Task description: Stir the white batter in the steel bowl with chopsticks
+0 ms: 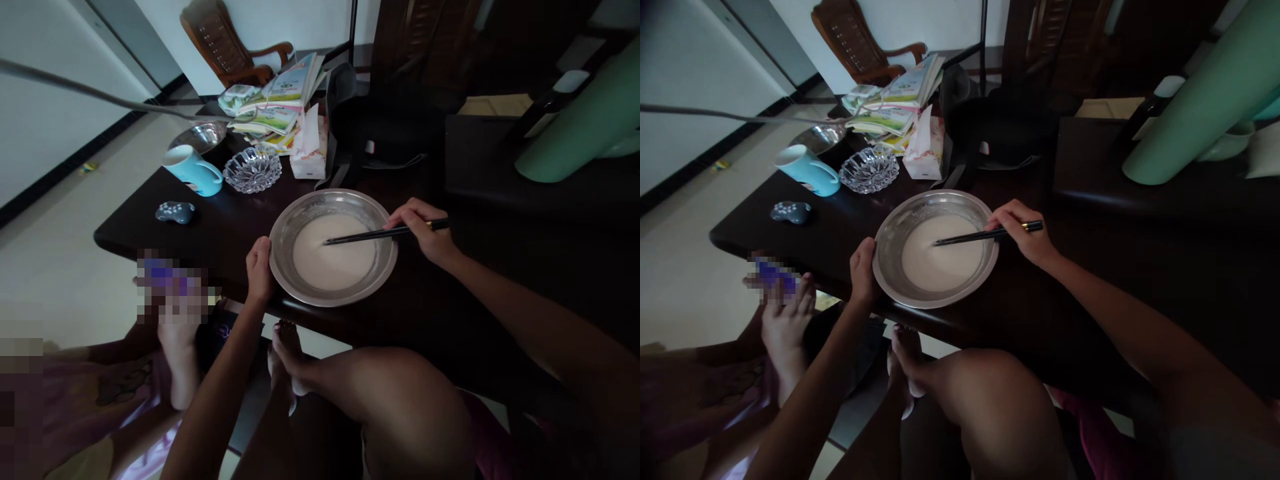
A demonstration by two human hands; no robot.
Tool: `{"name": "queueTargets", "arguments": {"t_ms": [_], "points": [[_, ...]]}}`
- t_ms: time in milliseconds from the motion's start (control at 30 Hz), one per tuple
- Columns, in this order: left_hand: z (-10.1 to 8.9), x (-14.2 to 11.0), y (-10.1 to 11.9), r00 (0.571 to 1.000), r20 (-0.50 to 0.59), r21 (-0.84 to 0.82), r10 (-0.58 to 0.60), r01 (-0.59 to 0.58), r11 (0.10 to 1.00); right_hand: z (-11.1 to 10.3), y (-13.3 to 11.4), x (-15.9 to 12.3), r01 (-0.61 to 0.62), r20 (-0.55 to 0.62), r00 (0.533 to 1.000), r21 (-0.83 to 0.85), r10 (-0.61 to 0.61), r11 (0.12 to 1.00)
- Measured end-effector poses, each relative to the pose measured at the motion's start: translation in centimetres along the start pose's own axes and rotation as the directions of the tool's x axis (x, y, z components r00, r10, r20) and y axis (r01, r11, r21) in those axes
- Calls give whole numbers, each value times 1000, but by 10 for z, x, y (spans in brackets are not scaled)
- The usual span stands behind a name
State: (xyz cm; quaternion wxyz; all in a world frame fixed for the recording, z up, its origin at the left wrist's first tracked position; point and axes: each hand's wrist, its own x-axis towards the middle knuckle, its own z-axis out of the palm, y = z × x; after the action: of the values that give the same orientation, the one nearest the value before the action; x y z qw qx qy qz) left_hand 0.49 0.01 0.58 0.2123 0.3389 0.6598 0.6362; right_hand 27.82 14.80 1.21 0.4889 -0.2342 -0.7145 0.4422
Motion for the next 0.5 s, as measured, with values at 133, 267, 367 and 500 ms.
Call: {"name": "queueTargets", "arguments": {"t_ms": [133, 267, 367, 500], "points": [[0, -1, 2, 1000, 1, 12, -7, 6, 1000, 0, 0, 0, -23, -71, 997, 105, 30, 994], [0, 0, -1, 1000, -10, 1, -21, 21, 1000, 2, -1, 0, -47, 47, 998, 39, 45, 998], [0, 1, -2, 999, -18, -4, -32, 32, 999, 2, -1, 1, -45, -91, 995, 55, 50, 997], [0, 1, -1, 1000, -20, 9, -22, 22, 1000, 3, -2, 0, -68, -27, 997, 105, 71, 992]]}}
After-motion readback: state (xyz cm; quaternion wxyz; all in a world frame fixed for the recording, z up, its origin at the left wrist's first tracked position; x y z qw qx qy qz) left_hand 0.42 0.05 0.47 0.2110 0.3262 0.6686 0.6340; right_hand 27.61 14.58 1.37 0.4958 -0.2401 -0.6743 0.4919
